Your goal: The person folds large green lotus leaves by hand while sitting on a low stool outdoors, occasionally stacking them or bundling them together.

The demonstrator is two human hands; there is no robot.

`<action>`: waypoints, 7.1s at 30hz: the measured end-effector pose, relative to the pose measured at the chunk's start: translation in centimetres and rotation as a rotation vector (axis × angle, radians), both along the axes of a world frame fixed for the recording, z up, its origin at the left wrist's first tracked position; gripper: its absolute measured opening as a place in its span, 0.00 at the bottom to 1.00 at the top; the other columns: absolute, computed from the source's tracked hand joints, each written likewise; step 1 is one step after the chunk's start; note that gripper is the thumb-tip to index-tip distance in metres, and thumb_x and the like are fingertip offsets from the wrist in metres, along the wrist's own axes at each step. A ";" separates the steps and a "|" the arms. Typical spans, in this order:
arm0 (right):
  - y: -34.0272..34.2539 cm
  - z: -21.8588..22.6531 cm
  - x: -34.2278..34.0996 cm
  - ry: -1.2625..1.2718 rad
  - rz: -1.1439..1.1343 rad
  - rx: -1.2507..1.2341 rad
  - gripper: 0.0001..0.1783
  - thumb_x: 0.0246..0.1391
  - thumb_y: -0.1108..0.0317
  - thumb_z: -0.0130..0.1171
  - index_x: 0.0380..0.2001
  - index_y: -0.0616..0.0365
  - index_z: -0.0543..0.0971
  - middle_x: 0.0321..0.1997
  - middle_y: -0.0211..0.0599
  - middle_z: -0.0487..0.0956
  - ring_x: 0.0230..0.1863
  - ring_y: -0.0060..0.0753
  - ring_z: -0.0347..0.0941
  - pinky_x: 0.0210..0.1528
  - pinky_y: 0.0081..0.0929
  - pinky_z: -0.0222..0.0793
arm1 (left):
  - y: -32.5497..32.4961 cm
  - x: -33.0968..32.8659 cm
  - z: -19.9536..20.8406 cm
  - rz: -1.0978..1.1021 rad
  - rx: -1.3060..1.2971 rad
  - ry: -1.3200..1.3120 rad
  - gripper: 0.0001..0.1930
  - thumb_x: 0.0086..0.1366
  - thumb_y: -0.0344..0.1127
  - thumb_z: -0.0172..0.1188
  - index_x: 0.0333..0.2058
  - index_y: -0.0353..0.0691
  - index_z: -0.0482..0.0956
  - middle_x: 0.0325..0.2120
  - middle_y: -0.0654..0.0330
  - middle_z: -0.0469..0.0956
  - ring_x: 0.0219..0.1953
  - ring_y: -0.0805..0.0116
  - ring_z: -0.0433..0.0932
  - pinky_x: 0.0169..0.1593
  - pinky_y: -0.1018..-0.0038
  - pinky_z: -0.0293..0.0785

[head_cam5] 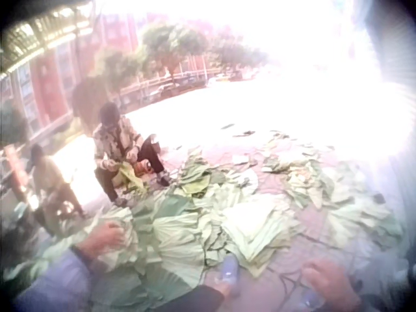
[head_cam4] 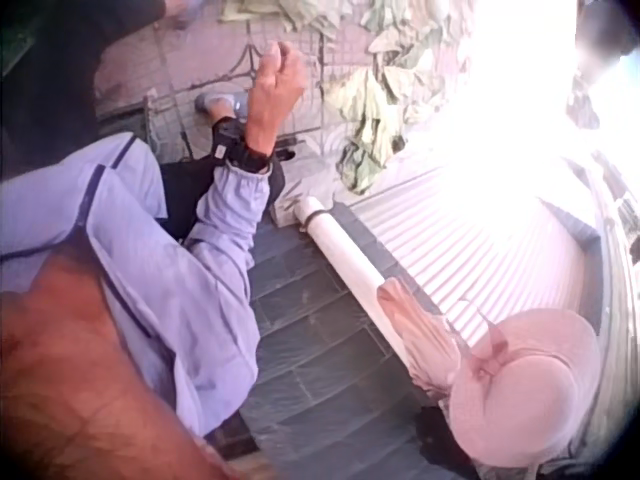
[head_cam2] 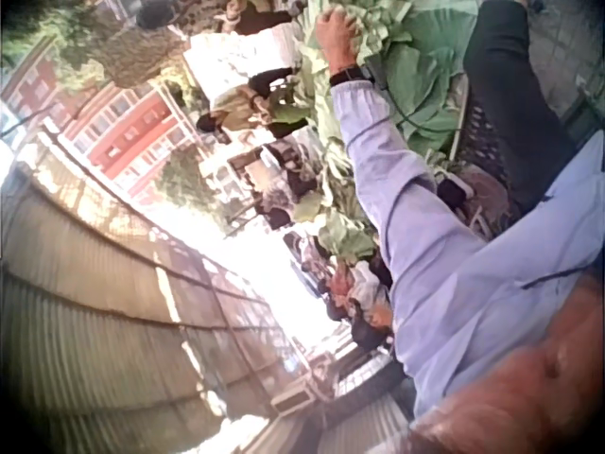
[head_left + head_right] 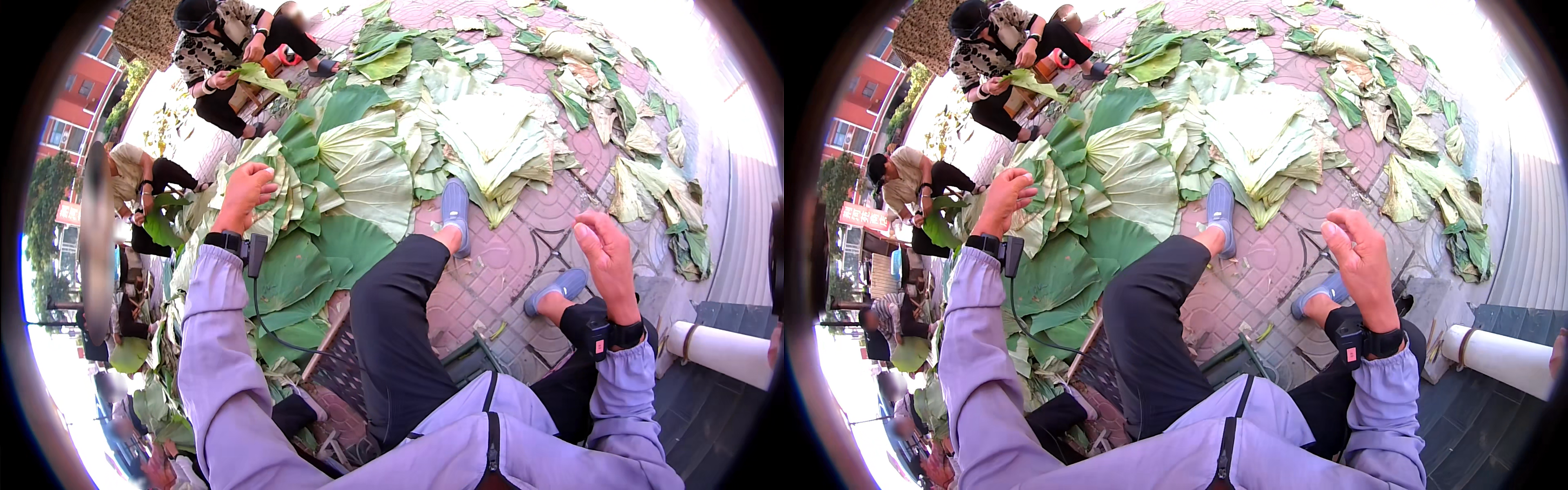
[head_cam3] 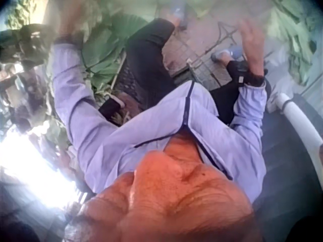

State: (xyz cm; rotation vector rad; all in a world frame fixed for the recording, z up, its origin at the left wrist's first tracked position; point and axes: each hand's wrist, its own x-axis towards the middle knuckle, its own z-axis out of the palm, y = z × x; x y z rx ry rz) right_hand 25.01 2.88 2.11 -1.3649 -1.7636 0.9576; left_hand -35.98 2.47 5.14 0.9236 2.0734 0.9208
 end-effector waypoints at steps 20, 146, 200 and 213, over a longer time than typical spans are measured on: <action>1.1 -2.9 -2.3 -0.262 0.057 -0.170 0.14 0.59 0.73 0.62 0.47 0.65 0.78 0.40 0.43 0.80 0.41 0.39 0.78 0.48 0.31 0.73 | 6.3 -6.7 -26.0 -0.057 -0.135 0.007 0.21 0.66 0.41 0.65 0.53 0.35 0.77 0.37 0.65 0.78 0.36 0.75 0.75 0.38 0.75 0.69; -17.4 -9.6 -1.5 -0.295 0.059 0.279 0.12 0.56 0.74 0.54 0.44 0.61 0.73 0.36 0.53 0.77 0.40 0.61 0.76 0.42 0.51 0.72 | -11.4 39.1 -7.9 -0.168 0.358 -0.934 0.18 0.71 0.37 0.64 0.55 0.37 0.74 0.49 0.62 0.79 0.44 0.72 0.78 0.48 0.71 0.75; -18.1 -10.5 -3.7 -0.351 0.108 0.264 0.08 0.52 0.72 0.57 0.35 0.59 0.72 0.31 0.48 0.76 0.35 0.57 0.77 0.38 0.50 0.72 | -13.3 35.1 -3.7 -0.108 0.447 -1.023 0.17 0.67 0.30 0.64 0.53 0.34 0.75 0.44 0.60 0.82 0.44 0.70 0.81 0.51 0.71 0.78; -16.1 -6.4 -1.4 -0.208 -0.031 0.414 0.16 0.46 0.76 0.62 0.42 0.58 0.78 0.36 0.42 0.78 0.43 0.52 0.75 0.44 0.46 0.68 | -16.1 35.3 0.1 -0.133 0.632 -1.166 0.23 0.68 0.23 0.59 0.62 0.34 0.72 0.55 0.53 0.80 0.55 0.58 0.81 0.63 0.59 0.76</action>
